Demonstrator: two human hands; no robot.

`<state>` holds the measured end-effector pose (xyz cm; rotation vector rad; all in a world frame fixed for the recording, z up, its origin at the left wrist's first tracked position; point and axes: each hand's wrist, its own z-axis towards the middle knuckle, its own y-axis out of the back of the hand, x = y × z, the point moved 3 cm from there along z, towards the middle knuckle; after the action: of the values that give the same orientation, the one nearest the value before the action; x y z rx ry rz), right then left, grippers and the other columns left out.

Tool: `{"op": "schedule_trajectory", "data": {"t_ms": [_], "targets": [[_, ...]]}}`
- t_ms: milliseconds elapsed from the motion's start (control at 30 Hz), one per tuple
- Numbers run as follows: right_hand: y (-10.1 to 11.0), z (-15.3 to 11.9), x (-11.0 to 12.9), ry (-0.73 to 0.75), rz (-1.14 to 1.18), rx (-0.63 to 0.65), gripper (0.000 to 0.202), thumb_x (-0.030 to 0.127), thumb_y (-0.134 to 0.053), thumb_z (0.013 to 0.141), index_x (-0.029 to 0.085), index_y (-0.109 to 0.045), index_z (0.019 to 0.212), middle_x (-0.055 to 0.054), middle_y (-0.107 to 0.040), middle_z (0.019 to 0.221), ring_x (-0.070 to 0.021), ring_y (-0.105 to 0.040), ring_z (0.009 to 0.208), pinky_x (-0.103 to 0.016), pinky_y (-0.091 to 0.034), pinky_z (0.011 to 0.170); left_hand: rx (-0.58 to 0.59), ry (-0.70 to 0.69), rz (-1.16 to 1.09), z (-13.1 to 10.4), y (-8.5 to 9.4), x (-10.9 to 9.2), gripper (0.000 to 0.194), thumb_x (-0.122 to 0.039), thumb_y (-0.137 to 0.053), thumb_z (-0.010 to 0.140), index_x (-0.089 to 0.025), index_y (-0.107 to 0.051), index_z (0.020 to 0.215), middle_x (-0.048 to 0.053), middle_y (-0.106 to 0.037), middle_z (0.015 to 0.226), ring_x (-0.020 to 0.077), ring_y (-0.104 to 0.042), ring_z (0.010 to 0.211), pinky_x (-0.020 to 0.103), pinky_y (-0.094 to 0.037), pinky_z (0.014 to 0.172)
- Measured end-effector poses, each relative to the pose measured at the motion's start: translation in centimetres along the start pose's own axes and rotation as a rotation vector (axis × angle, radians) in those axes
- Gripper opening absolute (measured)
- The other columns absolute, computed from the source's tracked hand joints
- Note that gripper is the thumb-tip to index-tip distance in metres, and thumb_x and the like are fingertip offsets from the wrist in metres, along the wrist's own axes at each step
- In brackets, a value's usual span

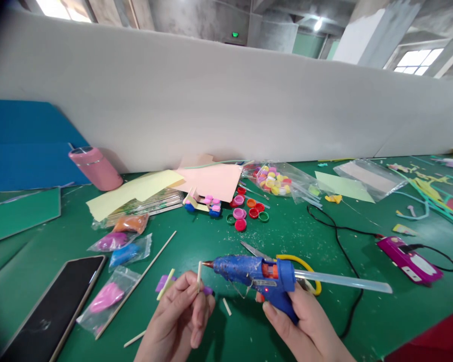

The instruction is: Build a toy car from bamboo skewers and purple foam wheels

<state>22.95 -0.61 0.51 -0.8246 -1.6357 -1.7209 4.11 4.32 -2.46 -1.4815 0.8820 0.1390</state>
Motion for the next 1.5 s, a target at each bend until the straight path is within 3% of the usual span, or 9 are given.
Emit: {"op": "schedule_trajectory", "data": {"t_ms": [867,1500], "targets": [[0.4,-0.4,0.2,0.152,-0.059,-0.017,0.016,0.024,-0.053,0.081,0.025,-0.062,0.094,0.000,-0.069,0.078,-0.0144,-0.066,0.065,-0.015,-0.053,0.058,-0.006,-0.014,-0.035,0.1,0.4,0.5,0.019,-0.019,-0.045,0.087,-0.016,-0.051,0.070,0.000,-0.060,0.043,0.0047,-0.048,0.031,0.018,-0.029,0.042],[0.5,-0.2,-0.5,0.124,-0.153,-0.027,0.019,0.030,-0.050,0.084,0.022,-0.061,0.097,-0.004,-0.069,0.084,-0.0166,-0.066,0.071,-0.018,-0.055,0.062,0.025,-0.004,-0.036,0.2,0.5,0.7,0.019,-0.019,-0.046,0.087,-0.015,-0.051,0.068,0.000,-0.060,0.043,0.0047,-0.047,0.031,0.018,-0.028,0.042]]}}
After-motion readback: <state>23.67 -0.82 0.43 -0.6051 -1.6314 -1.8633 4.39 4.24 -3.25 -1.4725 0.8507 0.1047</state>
